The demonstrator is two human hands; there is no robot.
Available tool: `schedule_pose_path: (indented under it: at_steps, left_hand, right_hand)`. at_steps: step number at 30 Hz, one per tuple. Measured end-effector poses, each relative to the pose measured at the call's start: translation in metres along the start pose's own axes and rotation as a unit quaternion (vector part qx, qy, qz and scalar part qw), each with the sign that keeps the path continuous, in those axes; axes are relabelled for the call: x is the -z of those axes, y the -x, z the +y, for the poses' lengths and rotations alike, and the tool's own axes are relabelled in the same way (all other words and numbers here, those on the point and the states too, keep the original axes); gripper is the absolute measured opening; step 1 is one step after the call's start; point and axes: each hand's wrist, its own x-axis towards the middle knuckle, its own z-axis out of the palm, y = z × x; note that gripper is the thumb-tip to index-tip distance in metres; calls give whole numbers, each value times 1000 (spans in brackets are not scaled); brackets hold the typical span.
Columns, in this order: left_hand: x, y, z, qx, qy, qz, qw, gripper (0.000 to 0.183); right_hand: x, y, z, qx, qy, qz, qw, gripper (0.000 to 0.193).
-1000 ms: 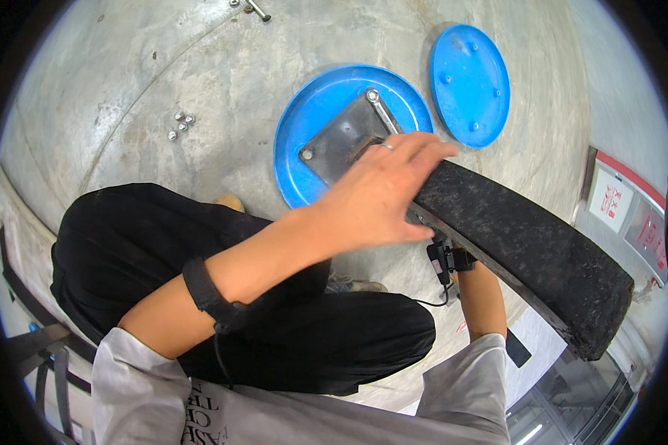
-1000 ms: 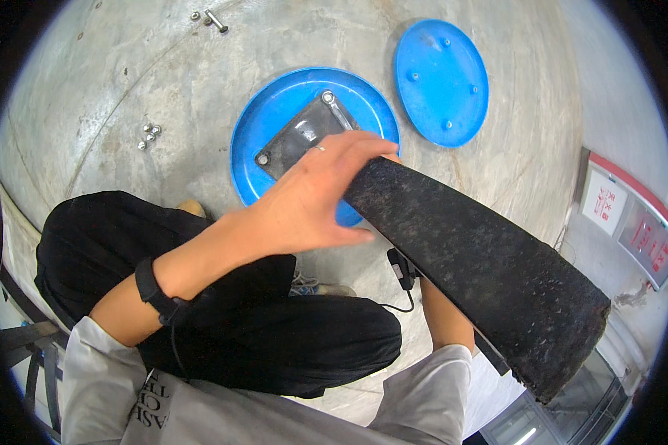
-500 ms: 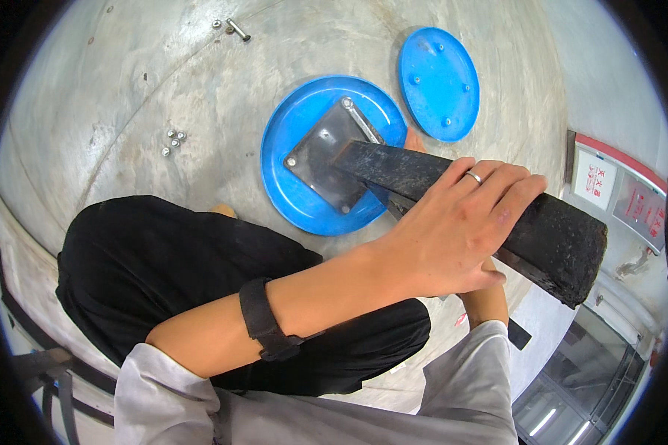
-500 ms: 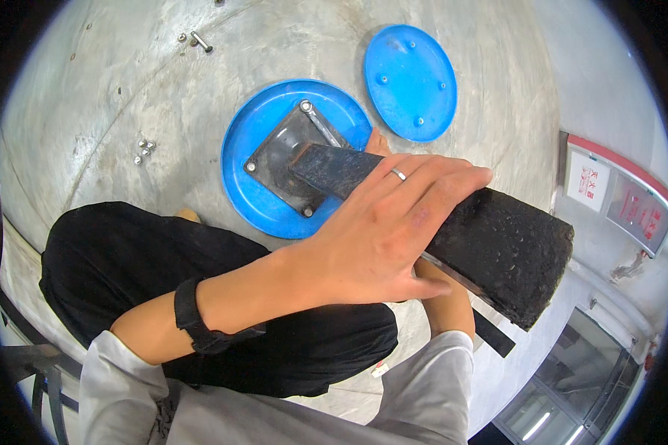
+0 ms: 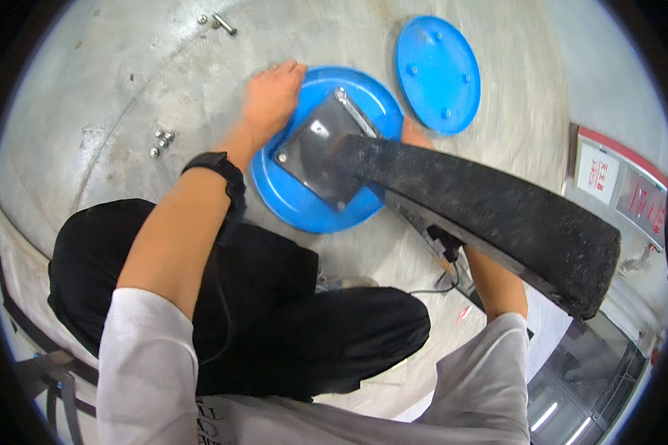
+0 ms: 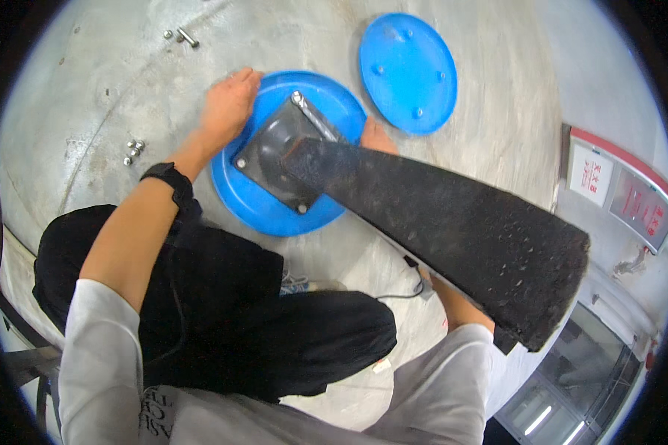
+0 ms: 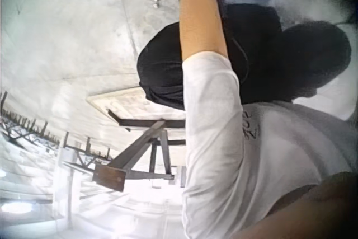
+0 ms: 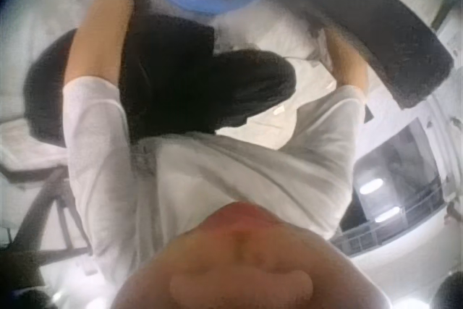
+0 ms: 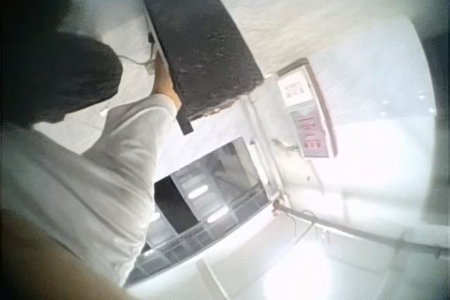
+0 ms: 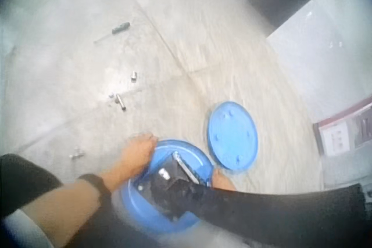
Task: The person assembles a metal table frame by attaching blue plastic base plates to the metal legs using a wrench to tighten bolts.
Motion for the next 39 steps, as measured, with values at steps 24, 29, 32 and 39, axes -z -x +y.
schedule_pose_path:
  at_steps: [24, 29, 32, 39]
  left_hand:
    - [-4, 1, -4, -7, 23, -6, 1000, 20]
    - [-4, 2, -1, -18, 13, -2, 1000, 21]
    - [-6, 3, -3, -17, 5, 0, 1000, 21]
    - [-8, 3, -3, -7, 18, 25, 999, 19]
  right_hand:
    - [63, -172, -38, 280, 92, 240, 925, 17]
    - [55, -187, -83, 460, 87, 332, 819, 14]
    - [54, -182, -108, 551, 84, 317, 767, 22]
    - [50, -161, -137, 595, -54, 230, 768, 22]
